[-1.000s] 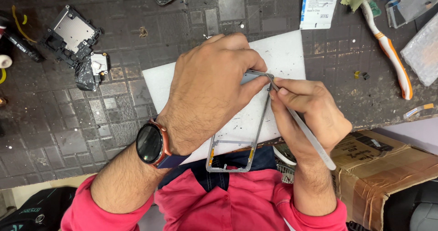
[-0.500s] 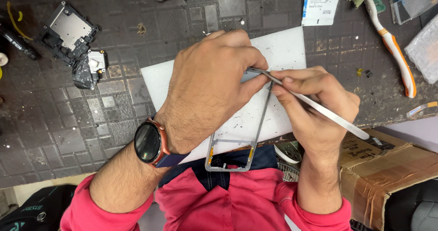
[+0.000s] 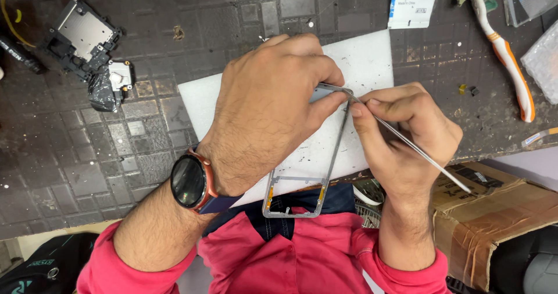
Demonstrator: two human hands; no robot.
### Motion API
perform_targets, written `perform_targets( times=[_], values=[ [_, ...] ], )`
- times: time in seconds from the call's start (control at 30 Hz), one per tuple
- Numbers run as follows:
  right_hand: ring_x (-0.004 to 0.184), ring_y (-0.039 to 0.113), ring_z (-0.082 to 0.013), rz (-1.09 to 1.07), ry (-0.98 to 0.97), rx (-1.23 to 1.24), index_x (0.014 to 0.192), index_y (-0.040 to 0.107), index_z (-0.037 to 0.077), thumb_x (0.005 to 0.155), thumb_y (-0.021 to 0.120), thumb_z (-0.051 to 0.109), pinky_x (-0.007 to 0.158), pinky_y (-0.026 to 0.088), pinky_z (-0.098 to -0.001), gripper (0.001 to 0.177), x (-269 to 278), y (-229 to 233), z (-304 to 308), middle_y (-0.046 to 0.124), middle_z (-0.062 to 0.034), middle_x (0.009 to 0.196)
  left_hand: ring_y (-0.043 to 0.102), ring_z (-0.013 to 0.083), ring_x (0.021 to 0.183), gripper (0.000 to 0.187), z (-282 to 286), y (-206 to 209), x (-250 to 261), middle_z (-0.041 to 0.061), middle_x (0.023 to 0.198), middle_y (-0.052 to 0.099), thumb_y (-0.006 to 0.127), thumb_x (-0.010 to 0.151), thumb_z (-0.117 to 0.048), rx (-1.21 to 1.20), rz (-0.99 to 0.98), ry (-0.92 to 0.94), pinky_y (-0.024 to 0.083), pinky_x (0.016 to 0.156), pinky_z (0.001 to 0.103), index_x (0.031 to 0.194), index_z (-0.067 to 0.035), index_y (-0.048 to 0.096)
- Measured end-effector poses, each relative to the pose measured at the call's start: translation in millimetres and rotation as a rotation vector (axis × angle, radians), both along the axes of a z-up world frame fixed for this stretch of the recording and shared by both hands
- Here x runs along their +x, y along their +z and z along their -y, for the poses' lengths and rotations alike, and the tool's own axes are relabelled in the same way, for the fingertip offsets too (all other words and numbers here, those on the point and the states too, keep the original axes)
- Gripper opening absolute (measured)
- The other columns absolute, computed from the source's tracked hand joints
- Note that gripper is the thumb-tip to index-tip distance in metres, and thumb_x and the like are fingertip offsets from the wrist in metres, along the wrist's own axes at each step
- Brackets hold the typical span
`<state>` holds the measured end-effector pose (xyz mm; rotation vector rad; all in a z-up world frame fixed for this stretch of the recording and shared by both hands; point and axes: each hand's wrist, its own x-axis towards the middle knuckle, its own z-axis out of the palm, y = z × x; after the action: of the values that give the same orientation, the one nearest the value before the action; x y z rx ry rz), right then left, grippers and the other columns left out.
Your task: The person cleans a disassembled smartphone frame and a small black electronic component using a toothbrush and a cloth. They scrub the frame and component, then wipe the component with a cloth.
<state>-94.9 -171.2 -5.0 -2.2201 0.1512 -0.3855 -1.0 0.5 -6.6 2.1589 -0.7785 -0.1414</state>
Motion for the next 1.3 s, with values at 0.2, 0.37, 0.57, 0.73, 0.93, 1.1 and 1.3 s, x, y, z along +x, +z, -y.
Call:
perform_targets(
  times=[0.2, 0.37, 0.57, 0.73, 0.93, 1.1, 1.3],
  values=[
    [0.085, 0.068, -0.0201, 0.119, 0.169, -0.143, 0.087, 0.06, -0.004, 0.085, 0.085, -0.009, 0.077, 0.052, -0.031, 0.026, 3, 1, -1, 0.072, -0.0178, 0.093, 0.067, 0.0248, 0.091, 0.014, 1, 3, 1, 0.001, 0.091, 0.068, 0.082, 0.083, -0.025, 0.021, -0.019, -0.004, 0.055, 0.075, 0.041, 0.092, -0.014, 0.079],
    [0.083, 0.066, -0.0128, 0.02, 0.037, 0.008, 0.089, 0.059, -0.002, 0.093, 0.085, -0.005, 0.072, 0.052, -0.0231, 0.026, 0, 3, -2, 0.069, -0.0133, 0.1, 0.067, 0.0253, 0.092, 0.016, 0, 2, 0, 0.001, 0.091, 0.068, 0.083, 0.083, -0.027, 0.016, -0.013, -0.007, 0.054, 0.076, 0.041, 0.091, -0.014, 0.079],
    [0.086, 0.066, -0.0143, 0.008, 0.074, -0.014, 0.088, 0.06, -0.003, 0.089, 0.083, -0.007, 0.075, 0.052, -0.025, 0.023, 4, 4, -3, 0.068, -0.0134, 0.099, 0.067, 0.0252, 0.092, 0.015, 0, 1, 1, 0.001, 0.092, 0.068, 0.082, 0.084, -0.026, 0.006, -0.01, -0.005, 0.055, 0.076, 0.041, 0.092, -0.014, 0.079],
    [0.082, 0.063, -0.012, -0.004, 0.048, -0.009, 0.092, 0.057, -0.002, 0.095, 0.077, -0.008, 0.073, 0.05, -0.0219, 0.021, 2, 3, 0, 0.067, -0.0112, 0.096, 0.067, 0.026, 0.092, 0.017, 1, 2, 1, 0.002, 0.092, 0.068, 0.083, 0.084, -0.029, 0.01, -0.011, -0.005, 0.054, 0.076, 0.042, 0.091, -0.014, 0.079],
    [0.077, 0.061, -0.0082, -0.026, -0.004, 0.089, 0.089, 0.054, 0.0, 0.096, 0.075, -0.006, 0.07, 0.048, -0.0196, 0.023, -4, -5, 6, 0.067, -0.0082, 0.095, 0.067, 0.0262, 0.093, 0.018, 0, 2, 1, 0.002, 0.092, 0.068, 0.082, 0.085, -0.03, 0.006, -0.023, -0.004, 0.055, 0.076, 0.041, 0.092, -0.014, 0.079],
    [0.077, 0.059, -0.0098, -0.016, 0.057, 0.004, 0.089, 0.054, 0.0, 0.096, 0.075, -0.004, 0.069, 0.046, -0.0208, 0.024, -10, -2, 6, 0.067, -0.0087, 0.091, 0.067, 0.0257, 0.091, 0.019, 0, 6, 2, 0.002, 0.093, 0.069, 0.082, 0.084, -0.03, 0.026, -0.042, -0.003, 0.054, 0.075, 0.041, 0.091, -0.013, 0.079],
    [0.077, 0.055, -0.0161, -0.022, 0.16, 0.0, 0.078, 0.048, 0.002, 0.088, 0.074, -0.004, 0.072, 0.044, -0.0263, 0.028, -11, 2, 4, 0.063, -0.0085, 0.083, 0.067, 0.0266, 0.092, 0.017, -2, 2, -1, 0.003, 0.092, 0.069, 0.081, 0.084, -0.028, -0.011, -0.019, 0.007, 0.054, 0.077, 0.042, 0.091, -0.013, 0.078]
  ],
)
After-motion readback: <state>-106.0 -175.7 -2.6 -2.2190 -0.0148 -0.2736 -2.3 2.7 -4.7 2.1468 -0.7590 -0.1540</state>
